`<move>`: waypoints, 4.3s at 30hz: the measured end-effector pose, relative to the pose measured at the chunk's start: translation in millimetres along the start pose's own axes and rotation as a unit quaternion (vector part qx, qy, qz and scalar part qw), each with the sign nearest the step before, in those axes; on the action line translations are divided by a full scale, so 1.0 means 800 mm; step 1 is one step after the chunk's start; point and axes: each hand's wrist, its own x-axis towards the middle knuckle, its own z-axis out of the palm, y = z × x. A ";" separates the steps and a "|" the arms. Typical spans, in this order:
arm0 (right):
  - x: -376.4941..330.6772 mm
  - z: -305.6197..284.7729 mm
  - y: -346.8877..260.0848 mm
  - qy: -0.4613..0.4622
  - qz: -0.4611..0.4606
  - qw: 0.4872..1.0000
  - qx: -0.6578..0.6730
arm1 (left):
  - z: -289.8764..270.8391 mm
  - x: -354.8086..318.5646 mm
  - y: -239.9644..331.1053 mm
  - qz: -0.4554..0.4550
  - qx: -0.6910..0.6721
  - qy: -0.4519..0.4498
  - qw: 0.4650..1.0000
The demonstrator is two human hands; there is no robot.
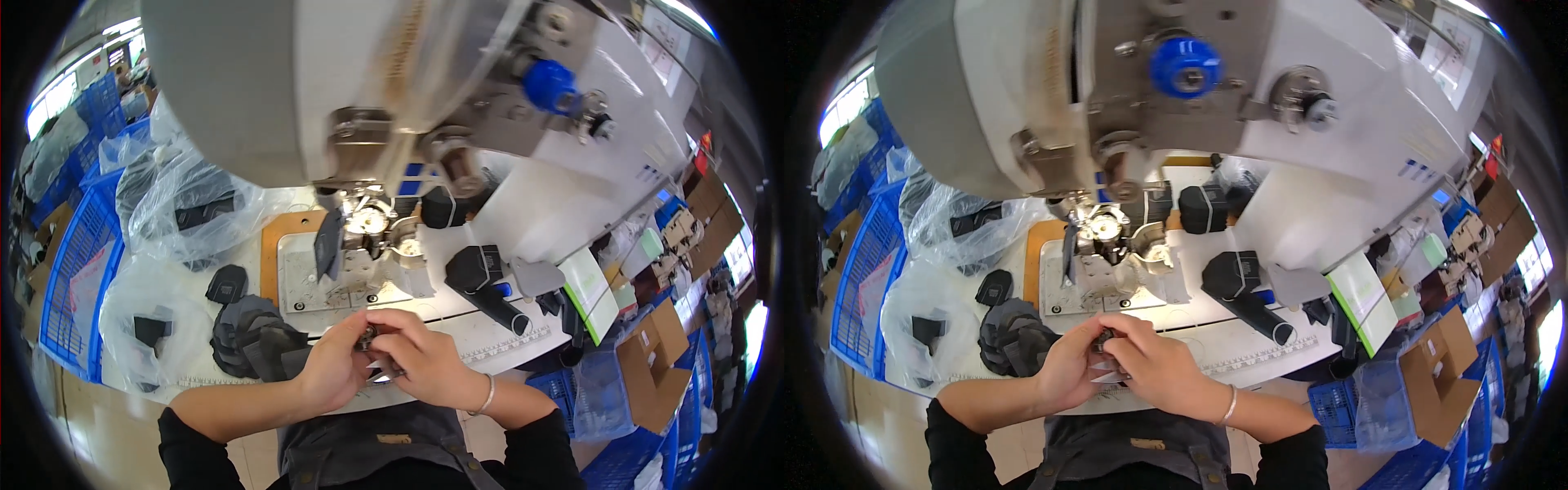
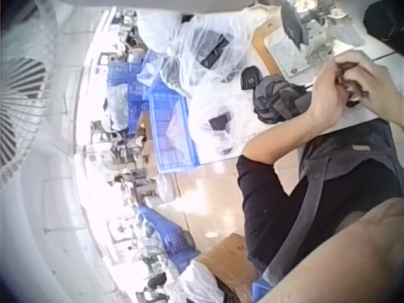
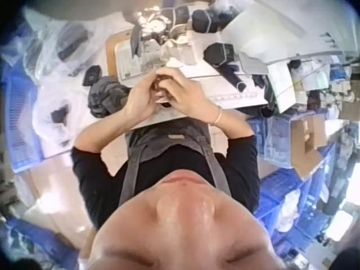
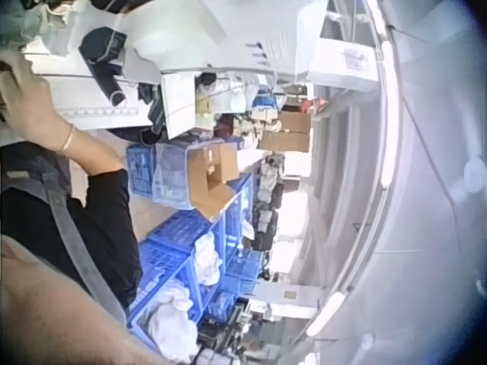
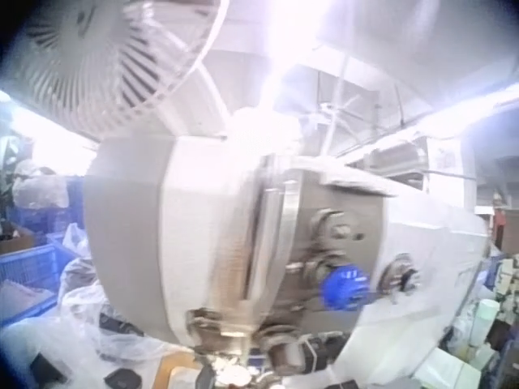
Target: Stitching a brand label onto a piece of footwear using an industrial sewing machine.
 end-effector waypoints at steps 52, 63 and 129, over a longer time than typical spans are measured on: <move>0.115 -0.185 0.043 0.479 -0.150 0.863 0.063 | 0.225 -0.005 0.075 0.442 0.663 -0.131 0.590; 0.093 -0.223 0.012 0.389 -0.012 0.889 -0.240 | 0.173 0.025 0.067 0.670 0.692 -0.150 0.224; 0.106 -0.214 -0.008 0.353 -0.104 0.889 -0.274 | 0.282 0.000 0.155 0.677 0.731 -0.014 -0.083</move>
